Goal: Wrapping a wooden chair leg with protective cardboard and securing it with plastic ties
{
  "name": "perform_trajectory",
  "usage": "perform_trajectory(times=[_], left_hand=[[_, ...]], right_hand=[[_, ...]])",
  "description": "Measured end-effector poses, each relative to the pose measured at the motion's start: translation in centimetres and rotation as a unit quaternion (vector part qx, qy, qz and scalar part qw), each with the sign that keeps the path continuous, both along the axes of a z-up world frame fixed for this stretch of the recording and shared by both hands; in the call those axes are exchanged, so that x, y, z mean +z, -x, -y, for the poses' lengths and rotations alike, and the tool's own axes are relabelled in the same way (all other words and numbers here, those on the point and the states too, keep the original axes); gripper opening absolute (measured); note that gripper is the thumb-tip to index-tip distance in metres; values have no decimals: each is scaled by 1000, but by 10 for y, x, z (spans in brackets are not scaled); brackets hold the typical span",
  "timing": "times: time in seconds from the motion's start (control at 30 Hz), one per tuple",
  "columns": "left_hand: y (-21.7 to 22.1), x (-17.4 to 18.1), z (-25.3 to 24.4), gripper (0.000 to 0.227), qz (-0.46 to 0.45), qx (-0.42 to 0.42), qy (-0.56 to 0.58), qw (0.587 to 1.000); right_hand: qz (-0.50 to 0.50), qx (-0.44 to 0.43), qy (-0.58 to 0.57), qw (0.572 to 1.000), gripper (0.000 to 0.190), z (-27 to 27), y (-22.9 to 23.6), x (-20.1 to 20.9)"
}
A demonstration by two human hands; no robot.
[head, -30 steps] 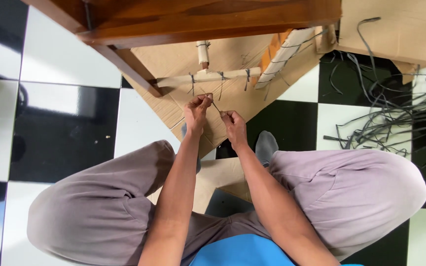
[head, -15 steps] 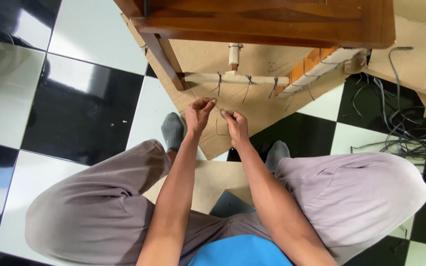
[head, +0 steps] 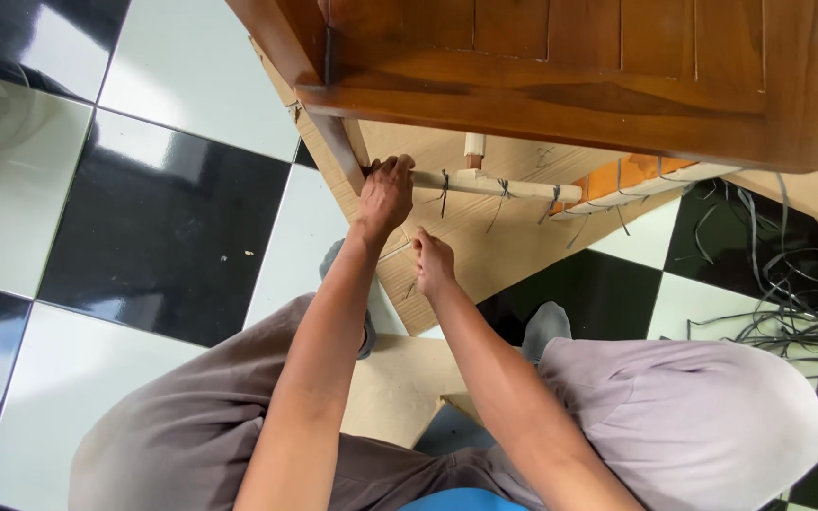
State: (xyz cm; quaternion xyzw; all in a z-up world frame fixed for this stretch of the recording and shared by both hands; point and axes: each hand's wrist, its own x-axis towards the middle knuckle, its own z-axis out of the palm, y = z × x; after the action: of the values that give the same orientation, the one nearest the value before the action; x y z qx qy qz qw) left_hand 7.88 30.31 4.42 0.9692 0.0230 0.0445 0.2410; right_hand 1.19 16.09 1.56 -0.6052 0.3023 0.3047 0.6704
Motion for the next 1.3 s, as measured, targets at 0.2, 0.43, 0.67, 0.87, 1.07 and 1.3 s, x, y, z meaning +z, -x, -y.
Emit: perform_trajectory(times=[0.2,0.43,0.67,0.87,1.07,1.3], left_hand=[[-14,-16,-5,12,-126,44,12,991],[-41,-79,-5,12,-222,31,-134,965],[-59,-129,-9,31,-223,41,-139,964],[-54,-103,-3,27,-143,146,-137,969],[-29,-21,1,19,-75,148,20,986],[-1,43,9,24,20,126,88,988]], right_hand=[[-6,-70,-134,988,22,-36,-41,-12],[4,-114,-213,970,12,-45,-51,3],[28,-84,-201,976,22,-42,-62,-2],[12,-60,-191,980,25,-40,-65,13],[57,-27,-139,988,9,-38,-53,2],[221,106,194,950,11,-44,-44,-124]])
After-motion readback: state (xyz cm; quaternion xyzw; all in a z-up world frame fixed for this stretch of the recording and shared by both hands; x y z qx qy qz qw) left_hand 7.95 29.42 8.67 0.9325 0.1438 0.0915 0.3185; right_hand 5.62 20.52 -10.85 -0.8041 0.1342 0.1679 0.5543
